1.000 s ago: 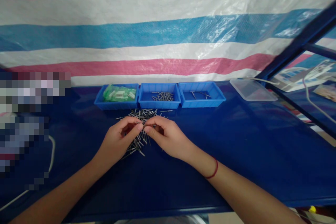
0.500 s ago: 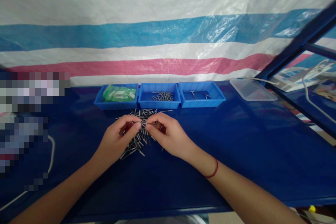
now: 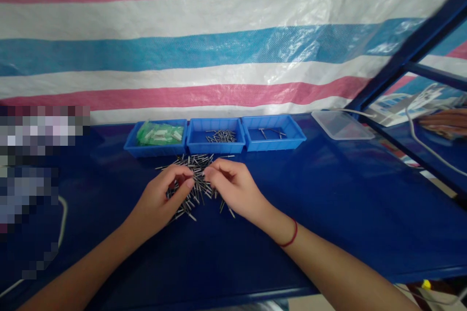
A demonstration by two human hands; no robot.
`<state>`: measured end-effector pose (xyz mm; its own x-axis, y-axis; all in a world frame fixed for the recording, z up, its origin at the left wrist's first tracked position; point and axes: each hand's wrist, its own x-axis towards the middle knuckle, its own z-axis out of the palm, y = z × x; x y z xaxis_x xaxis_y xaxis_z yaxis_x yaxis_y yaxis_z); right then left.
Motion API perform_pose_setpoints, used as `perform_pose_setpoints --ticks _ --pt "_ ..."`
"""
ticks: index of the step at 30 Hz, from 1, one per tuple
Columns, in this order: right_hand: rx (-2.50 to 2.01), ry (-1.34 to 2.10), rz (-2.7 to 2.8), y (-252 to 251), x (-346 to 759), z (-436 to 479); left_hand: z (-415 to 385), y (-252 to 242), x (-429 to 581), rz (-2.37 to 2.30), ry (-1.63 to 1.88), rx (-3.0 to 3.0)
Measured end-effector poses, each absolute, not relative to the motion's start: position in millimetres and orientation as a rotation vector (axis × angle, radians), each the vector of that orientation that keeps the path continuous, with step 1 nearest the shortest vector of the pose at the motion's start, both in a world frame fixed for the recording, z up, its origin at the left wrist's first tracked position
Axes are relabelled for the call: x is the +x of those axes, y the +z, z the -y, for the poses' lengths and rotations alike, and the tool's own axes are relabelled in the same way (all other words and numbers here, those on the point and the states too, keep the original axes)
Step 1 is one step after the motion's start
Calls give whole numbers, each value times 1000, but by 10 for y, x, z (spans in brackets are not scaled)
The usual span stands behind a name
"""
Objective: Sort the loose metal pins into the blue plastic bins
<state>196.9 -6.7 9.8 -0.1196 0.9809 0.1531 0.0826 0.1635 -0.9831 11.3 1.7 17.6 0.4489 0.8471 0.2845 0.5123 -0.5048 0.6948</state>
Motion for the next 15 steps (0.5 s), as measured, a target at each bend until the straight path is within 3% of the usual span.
perform_pose_setpoints --ticks 6,15 --pt "-993 1131 612 148 2347 -219 -90 256 -12 -1044 671 2418" --pt "-1044 1296 580 119 2351 -253 -66 311 -143 -800 225 2648"
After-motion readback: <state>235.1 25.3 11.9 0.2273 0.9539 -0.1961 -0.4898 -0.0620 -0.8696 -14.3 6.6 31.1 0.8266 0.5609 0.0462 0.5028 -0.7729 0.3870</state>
